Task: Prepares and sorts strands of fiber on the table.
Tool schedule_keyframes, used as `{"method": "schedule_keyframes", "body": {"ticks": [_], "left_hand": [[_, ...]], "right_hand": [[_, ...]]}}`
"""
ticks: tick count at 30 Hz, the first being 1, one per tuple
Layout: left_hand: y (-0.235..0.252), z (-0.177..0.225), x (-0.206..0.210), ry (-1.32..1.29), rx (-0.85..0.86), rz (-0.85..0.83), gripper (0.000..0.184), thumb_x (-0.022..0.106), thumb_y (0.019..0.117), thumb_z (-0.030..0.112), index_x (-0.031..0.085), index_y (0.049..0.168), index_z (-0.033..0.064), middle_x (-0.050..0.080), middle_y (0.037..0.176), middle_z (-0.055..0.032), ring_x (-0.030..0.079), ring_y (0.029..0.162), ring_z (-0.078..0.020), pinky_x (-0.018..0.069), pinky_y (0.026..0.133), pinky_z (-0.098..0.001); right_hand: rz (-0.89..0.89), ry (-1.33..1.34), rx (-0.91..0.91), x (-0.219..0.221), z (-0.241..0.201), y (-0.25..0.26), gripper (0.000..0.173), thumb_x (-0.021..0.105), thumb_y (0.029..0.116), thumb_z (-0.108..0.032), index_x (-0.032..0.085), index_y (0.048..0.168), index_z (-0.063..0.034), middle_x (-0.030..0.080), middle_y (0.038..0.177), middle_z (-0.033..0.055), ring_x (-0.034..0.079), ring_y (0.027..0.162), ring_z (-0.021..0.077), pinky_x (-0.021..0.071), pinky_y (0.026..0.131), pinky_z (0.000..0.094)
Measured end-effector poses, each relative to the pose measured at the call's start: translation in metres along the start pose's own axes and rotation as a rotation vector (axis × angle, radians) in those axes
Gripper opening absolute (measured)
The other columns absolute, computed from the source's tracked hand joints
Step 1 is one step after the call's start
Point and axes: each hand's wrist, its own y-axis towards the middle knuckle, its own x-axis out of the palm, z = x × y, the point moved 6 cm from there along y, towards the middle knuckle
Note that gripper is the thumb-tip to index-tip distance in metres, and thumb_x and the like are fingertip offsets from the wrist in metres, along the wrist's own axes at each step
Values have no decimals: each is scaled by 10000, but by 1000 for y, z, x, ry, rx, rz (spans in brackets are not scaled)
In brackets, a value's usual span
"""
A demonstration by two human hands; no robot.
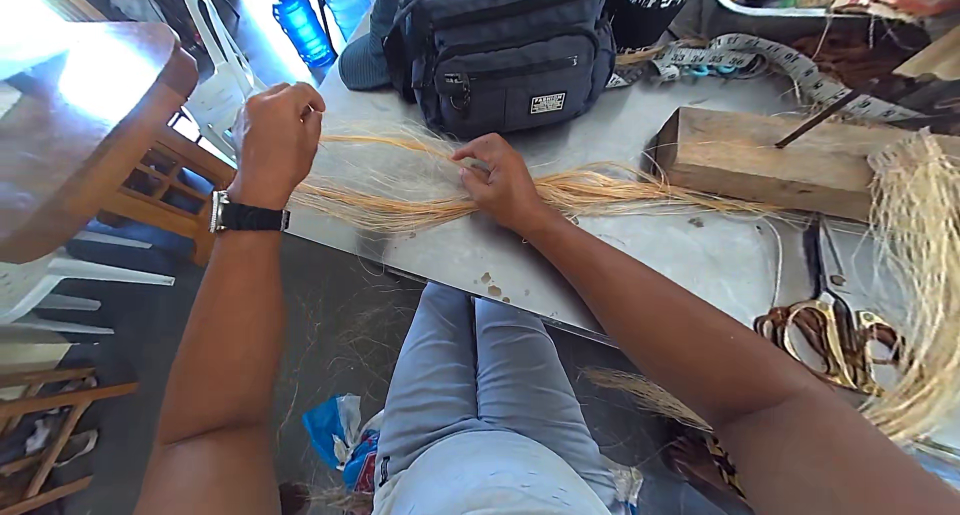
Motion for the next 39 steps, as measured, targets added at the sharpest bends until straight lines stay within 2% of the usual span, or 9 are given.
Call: {"method": "schedule_keyframes", "body": {"ticks": [5, 9, 12, 14, 16, 19, 21, 28, 39], "left_hand": [[-20, 16, -1, -153, 127, 22, 280, 546, 1062, 233, 709, 1135, 18, 717, 1056, -190, 701, 896, -325, 555, 850, -546], [-28, 50, 12, -172, 346, -11, 269, 560, 1054, 248, 755, 1079, 65, 742, 1023, -139, 717, 904, -297, 566, 836, -543], [-35, 75, 24, -155, 440, -42, 248, 551, 1052, 248, 754, 1049, 105, 734, 980, -102, 718, 905, -280, 570, 797, -541], [-40, 88, 29, -145, 493, -29, 245, 545, 1057, 253, 742, 1035, 108, 715, 931, -95, 709, 853, -273, 566, 733, -515], [-45, 97, 31, -139, 524, -1, 243, 542, 1059, 247, 737, 1033, 105, 708, 924, -92, 702, 815, -267, 563, 694, -488], [-45, 96, 28, -88, 521, 33, 249, 532, 1066, 233, 733, 1055, 88, 706, 978, -112, 705, 827, -297, 568, 680, -497], [-39, 81, 24, -26, 469, 59, 259, 514, 1071, 219, 724, 1076, 66, 702, 1017, -152, 705, 837, -354, 562, 677, -547], [-17, -35, -9, 111, 48, 148, 341, 466, 1089, 251, 684, 1199, 13, 652, 1187, -286, 648, 1057, -518, 492, 834, -718], [-58, -164, -67, 72, -513, 401, 436, 430, 1070, 378, 650, 1267, 57, 686, 1176, -241, 652, 1119, -417, 457, 982, -645]], "right_hand": [[208, -27, -223, -21, -22, 0, 280, 640, 845, -171, 686, 1096, -54, 624, 1270, 160, 552, 1263, 327, 426, 1066, 567], [280, -99, -363, -26, -52, -9, 187, 637, 921, -189, 736, 1018, -63, 647, 1249, 173, 592, 1185, 320, 452, 1002, 523], [139, 76, -334, -15, -64, -12, 292, 645, 986, -153, 690, 1221, 15, 653, 1246, 160, 666, 848, 149, 591, 722, 310], [-27, 316, -173, -1, -60, -13, 473, 624, 1017, -145, 509, 1440, 32, 653, 1299, 135, 682, 731, 129, 611, 647, 296], [-107, 519, -51, 10, -53, -14, 495, 599, 1030, -101, 436, 1479, 31, 718, 1101, 130, 721, 732, 183, 647, 672, 343], [-93, 524, -3, 10, -46, -13, 221, 573, 1041, -93, 610, 1217, 37, 699, 814, 73, 689, 664, 142, 617, 623, 302], [-74, 471, -12, 5, -43, -11, 149, 583, 1038, -97, 672, 1075, 16, 683, 767, 39, 650, 623, 94, 577, 581, 249], [-138, 361, -1, 7, -32, -8, 149, 583, 1037, -131, 675, 1044, -14, 652, 767, 32, 604, 614, 75, 533, 578, 242], [-174, 395, -9, 2, -24, -4, 114, 609, 998, -121, 687, 984, -40, 604, 690, -14, 530, 554, 42, 454, 511, 218]]}}
